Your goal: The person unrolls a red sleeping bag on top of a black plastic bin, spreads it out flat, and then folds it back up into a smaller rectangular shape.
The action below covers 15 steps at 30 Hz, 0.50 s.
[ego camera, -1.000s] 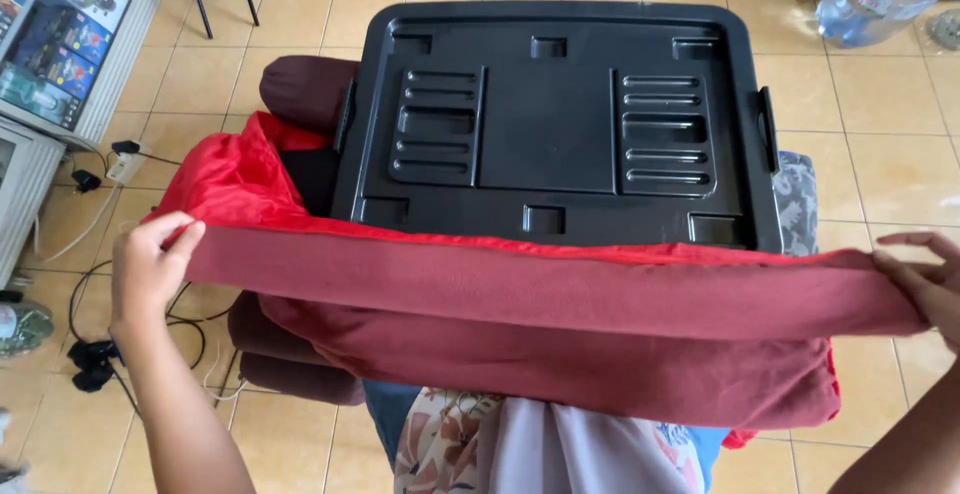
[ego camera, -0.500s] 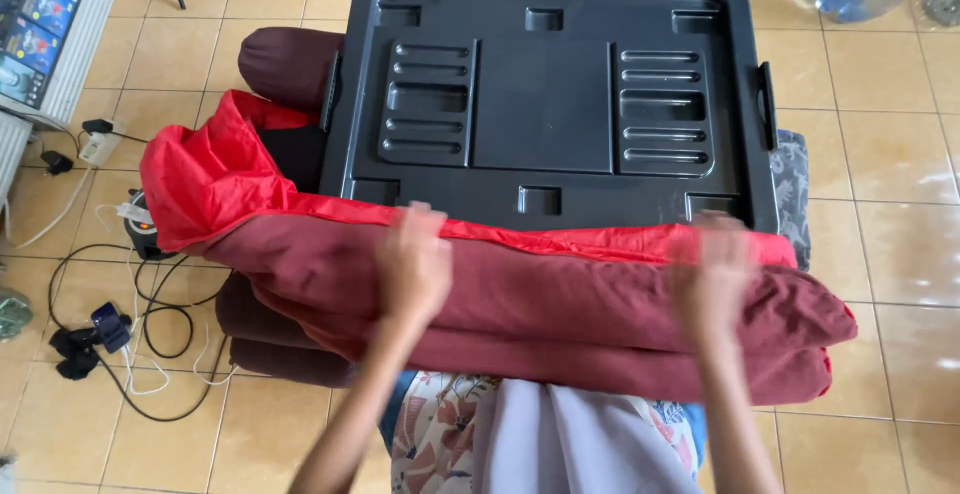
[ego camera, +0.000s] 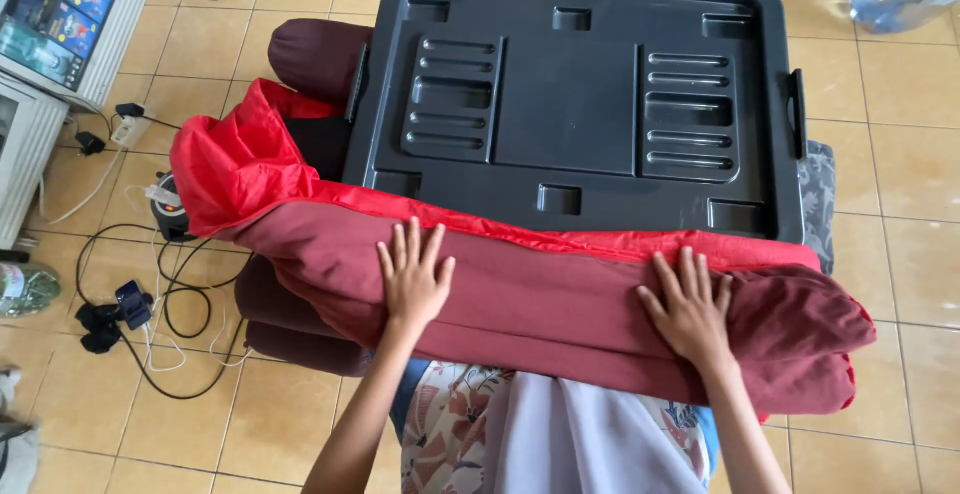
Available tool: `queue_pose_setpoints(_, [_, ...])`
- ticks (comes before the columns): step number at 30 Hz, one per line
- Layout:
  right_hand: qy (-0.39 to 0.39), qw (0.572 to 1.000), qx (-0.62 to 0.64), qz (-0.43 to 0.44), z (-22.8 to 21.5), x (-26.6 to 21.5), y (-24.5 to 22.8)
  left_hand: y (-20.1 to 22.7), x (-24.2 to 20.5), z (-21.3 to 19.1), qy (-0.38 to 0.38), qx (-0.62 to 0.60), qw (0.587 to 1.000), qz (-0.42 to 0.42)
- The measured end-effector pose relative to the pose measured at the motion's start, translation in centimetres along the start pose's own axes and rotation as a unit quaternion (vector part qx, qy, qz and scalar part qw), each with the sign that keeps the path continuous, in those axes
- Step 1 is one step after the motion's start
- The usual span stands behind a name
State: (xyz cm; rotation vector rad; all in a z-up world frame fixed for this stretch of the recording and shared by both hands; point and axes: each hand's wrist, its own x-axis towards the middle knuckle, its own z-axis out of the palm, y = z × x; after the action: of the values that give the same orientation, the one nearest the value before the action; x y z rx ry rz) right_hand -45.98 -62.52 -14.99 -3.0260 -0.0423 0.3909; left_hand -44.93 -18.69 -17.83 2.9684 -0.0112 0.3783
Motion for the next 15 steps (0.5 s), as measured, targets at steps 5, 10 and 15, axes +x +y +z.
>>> queue_pose_setpoints(5, [0.011, 0.996, 0.008, 0.087, 1.0, 1.0, 6.3, -5.9, 0.3, 1.5, 0.02, 0.037, 0.997, -0.07])
queue_pose_setpoints(10, [-0.008, 0.989, 0.047, 0.141, 0.5, 1.0, 9.0, -12.9, 0.4, 1.8, 0.053, 0.061, 0.983, -0.166])
queue_pose_setpoints(15, [0.122, 0.984, 0.059, 0.115, 1.0, 1.5, 7.8, -12.4, 0.6, -2.4, 0.078, -0.009, 0.971, -0.228])
